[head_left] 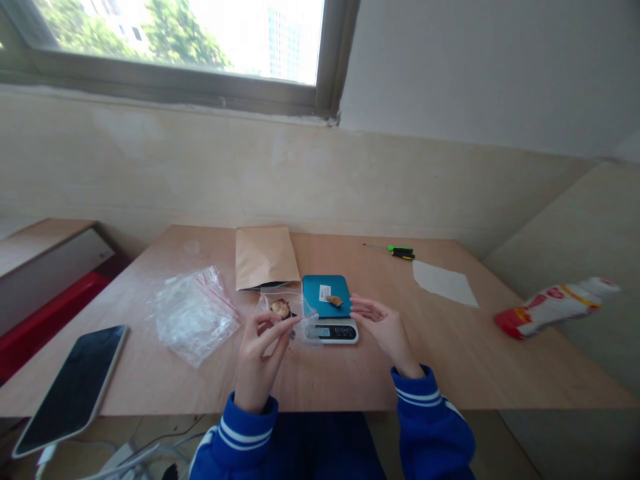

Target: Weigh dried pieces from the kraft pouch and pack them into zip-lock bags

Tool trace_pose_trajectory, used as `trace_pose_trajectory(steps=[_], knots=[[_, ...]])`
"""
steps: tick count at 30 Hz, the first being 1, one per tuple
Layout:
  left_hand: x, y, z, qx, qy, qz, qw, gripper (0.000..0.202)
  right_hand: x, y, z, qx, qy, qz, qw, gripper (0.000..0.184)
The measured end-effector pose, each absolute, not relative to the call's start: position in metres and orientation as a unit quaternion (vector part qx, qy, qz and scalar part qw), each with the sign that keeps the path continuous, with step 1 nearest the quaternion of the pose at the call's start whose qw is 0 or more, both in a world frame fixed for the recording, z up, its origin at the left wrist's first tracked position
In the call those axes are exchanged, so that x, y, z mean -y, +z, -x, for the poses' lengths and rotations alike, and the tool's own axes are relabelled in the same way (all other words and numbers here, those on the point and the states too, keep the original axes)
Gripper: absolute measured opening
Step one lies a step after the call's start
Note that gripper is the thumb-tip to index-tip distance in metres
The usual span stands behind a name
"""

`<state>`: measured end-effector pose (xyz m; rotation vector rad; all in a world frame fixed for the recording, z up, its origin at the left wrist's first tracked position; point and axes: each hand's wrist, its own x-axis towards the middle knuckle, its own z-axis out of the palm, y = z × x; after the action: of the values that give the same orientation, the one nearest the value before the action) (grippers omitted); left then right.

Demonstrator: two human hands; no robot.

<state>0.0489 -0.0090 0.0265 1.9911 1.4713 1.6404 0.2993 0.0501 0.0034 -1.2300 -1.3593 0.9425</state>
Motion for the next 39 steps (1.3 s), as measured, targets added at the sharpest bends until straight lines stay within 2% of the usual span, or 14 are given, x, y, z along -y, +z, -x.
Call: trace_pose_trajectory(steps=[4, 8, 14, 18, 20, 22, 24, 26, 31, 34, 39], knots=[[0.011, 0.026, -0.048, -0.489, 0.552, -0.669, 0.090, 0.023, -0.053, -0.004, -0.303, 0.552, 0.397, 0.519, 0.518, 0.034], [0.013, 0.027, -0.048, -0.488, 0.548, -0.673, 0.094, 0.025, -0.062, -0.009, -0.295, 0.618, 0.312, 0.527, 0.494, 0.031], [0.018, 0.031, -0.046, -0.478, 0.550, -0.679, 0.090, 0.028, -0.071, -0.014, -0.274, 0.712, 0.075, 0.587, 0.378, 0.030], [0.022, 0.033, -0.048, -0.477, 0.550, -0.679, 0.094, 0.029, -0.072, -0.016, -0.266, 0.720, 0.010, 0.626, 0.298, 0.020], [0.024, 0.032, -0.049, -0.478, 0.548, -0.680, 0.096, 0.028, -0.071, -0.011, -0.265, 0.703, -0.001, 0.642, 0.305, 0.014], [0.025, 0.032, -0.051, -0.474, 0.547, -0.683, 0.100, 0.029, -0.068, 0.001, -0.264, 0.671, -0.004, 0.644, 0.368, 0.016], [0.026, 0.033, -0.052, -0.467, 0.546, -0.688, 0.103, 0.029, -0.061, 0.020, -0.260, 0.655, 0.008, 0.609, 0.447, 0.021], [0.026, 0.033, -0.055, -0.460, 0.546, -0.692, 0.103, 0.029, -0.052, 0.043, -0.254, 0.680, 0.036, 0.549, 0.484, 0.026], [0.026, 0.034, -0.061, -0.440, 0.554, -0.698, 0.107, 0.030, -0.027, 0.076, -0.244, 0.765, 0.155, 0.462, 0.421, 0.039], [0.028, 0.034, -0.062, -0.435, 0.567, -0.692, 0.102, 0.030, -0.014, 0.068, -0.252, 0.732, 0.255, 0.472, 0.420, 0.046], [0.029, 0.033, -0.067, -0.426, 0.586, -0.684, 0.087, 0.032, 0.006, 0.040, -0.252, 0.652, 0.457, 0.463, 0.389, 0.074]])
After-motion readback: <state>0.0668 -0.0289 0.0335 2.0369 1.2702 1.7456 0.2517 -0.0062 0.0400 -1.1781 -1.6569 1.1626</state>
